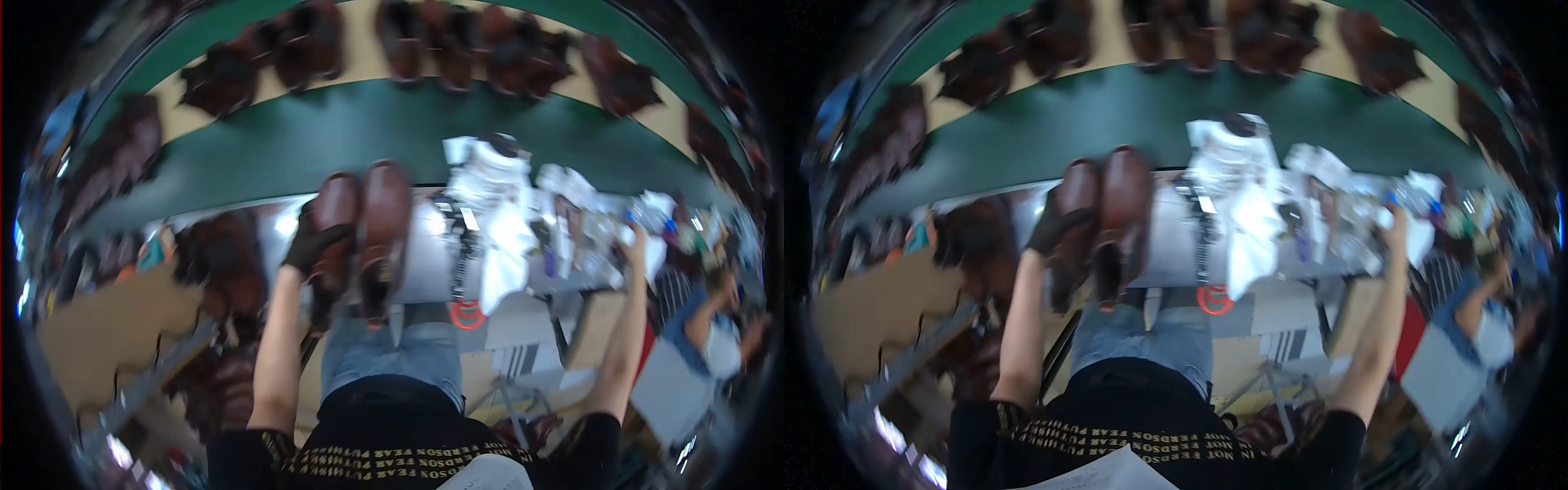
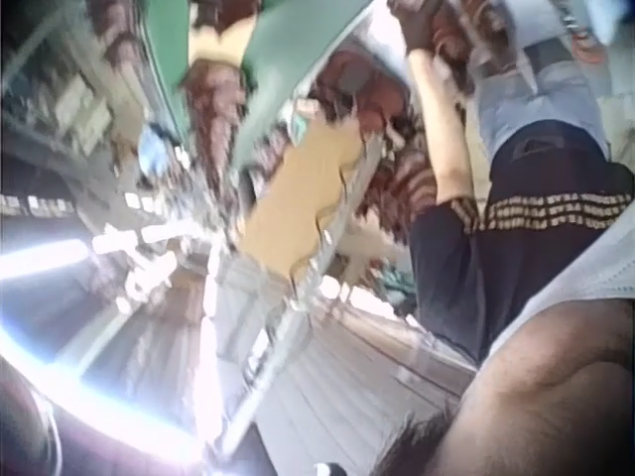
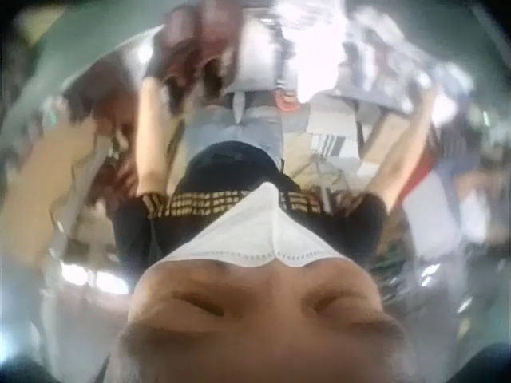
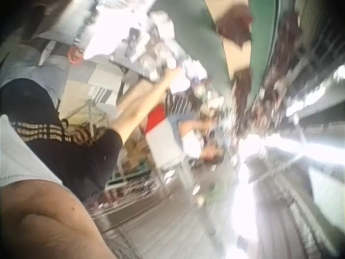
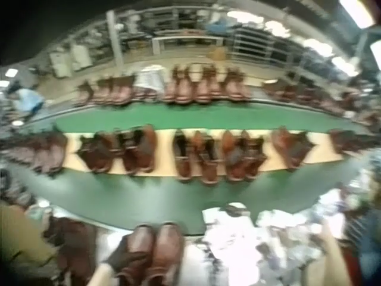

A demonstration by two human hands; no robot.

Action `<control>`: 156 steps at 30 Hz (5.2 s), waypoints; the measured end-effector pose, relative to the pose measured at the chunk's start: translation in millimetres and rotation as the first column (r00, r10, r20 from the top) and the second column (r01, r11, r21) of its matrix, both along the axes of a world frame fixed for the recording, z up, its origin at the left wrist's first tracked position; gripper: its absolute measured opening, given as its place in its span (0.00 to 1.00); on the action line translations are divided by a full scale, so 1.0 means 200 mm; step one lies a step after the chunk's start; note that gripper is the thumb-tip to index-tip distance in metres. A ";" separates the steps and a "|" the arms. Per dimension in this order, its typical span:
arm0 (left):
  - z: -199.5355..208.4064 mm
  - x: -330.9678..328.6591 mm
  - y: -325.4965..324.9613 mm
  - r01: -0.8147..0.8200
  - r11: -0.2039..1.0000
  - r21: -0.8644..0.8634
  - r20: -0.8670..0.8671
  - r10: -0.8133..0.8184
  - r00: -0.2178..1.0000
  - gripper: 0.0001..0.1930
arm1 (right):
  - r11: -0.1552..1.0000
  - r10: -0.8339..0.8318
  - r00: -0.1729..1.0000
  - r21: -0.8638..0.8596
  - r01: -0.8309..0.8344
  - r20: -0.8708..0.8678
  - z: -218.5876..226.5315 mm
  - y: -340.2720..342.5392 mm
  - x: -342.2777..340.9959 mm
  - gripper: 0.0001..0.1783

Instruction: Inspecting and cleaning brown leather boots on a factory production line.

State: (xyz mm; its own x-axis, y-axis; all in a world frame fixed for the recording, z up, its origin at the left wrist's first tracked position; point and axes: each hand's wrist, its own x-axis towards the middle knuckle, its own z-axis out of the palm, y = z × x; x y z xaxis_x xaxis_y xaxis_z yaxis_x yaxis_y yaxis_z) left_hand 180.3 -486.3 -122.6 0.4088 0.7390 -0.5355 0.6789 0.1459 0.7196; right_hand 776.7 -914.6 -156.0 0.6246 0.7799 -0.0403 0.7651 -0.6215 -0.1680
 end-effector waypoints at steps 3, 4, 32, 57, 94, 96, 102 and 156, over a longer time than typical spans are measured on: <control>0.02 0.06 -0.04 -0.125 0.992 0.012 0.011 0.125 0.992 0.51 | 0.997 -0.015 1.000 0.072 0.013 0.025 -0.04 -0.11 0.09 0.24; -0.01 0.03 -0.04 -0.169 0.985 0.021 0.009 0.169 0.986 0.52 | 1.000 -0.030 0.999 0.003 0.030 -0.013 -0.04 -0.06 0.13 0.24; -0.02 0.02 -0.10 -0.430 0.900 0.074 0.138 0.418 0.898 0.36 | 0.653 0.703 0.472 0.221 -0.724 -0.532 0.39 2.32 -2.33 0.17; -0.07 0.03 -0.09 -0.364 0.928 0.083 0.185 0.345 0.920 0.39 | 0.435 0.853 0.294 0.278 -0.856 -0.431 0.39 2.27 -2.18 0.18; -0.04 0.02 -0.09 -0.360 0.925 0.120 0.088 0.352 0.932 0.41 | 0.659 0.747 0.518 0.361 -0.660 -0.416 0.49 2.16 -2.11 0.16; -0.03 0.05 -0.08 -0.320 0.943 0.087 0.102 0.311 0.945 0.41 | 0.574 0.810 0.425 0.397 -0.716 -0.405 0.37 2.17 -2.19 0.16; -0.05 0.01 -0.09 -0.318 0.926 0.202 0.059 0.312 0.948 0.37 | 0.675 0.729 0.548 0.301 -0.673 -0.410 0.63 1.99 -1.94 0.16; 0.27 0.07 0.22 0.044 0.690 -0.722 0.551 0.537 0.639 0.29 | 0.889 0.218 0.523 0.389 0.241 -0.824 1.22 1.13 -2.33 0.21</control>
State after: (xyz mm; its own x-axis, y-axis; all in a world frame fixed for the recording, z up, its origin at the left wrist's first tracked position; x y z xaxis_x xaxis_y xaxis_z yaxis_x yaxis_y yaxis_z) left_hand 195.1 -442.5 -68.1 0.7050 0.4692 -0.5318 -0.1128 0.8145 0.5691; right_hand 310.0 -687.9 88.8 0.4819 0.8461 -0.2278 0.1132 -0.3179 -0.9413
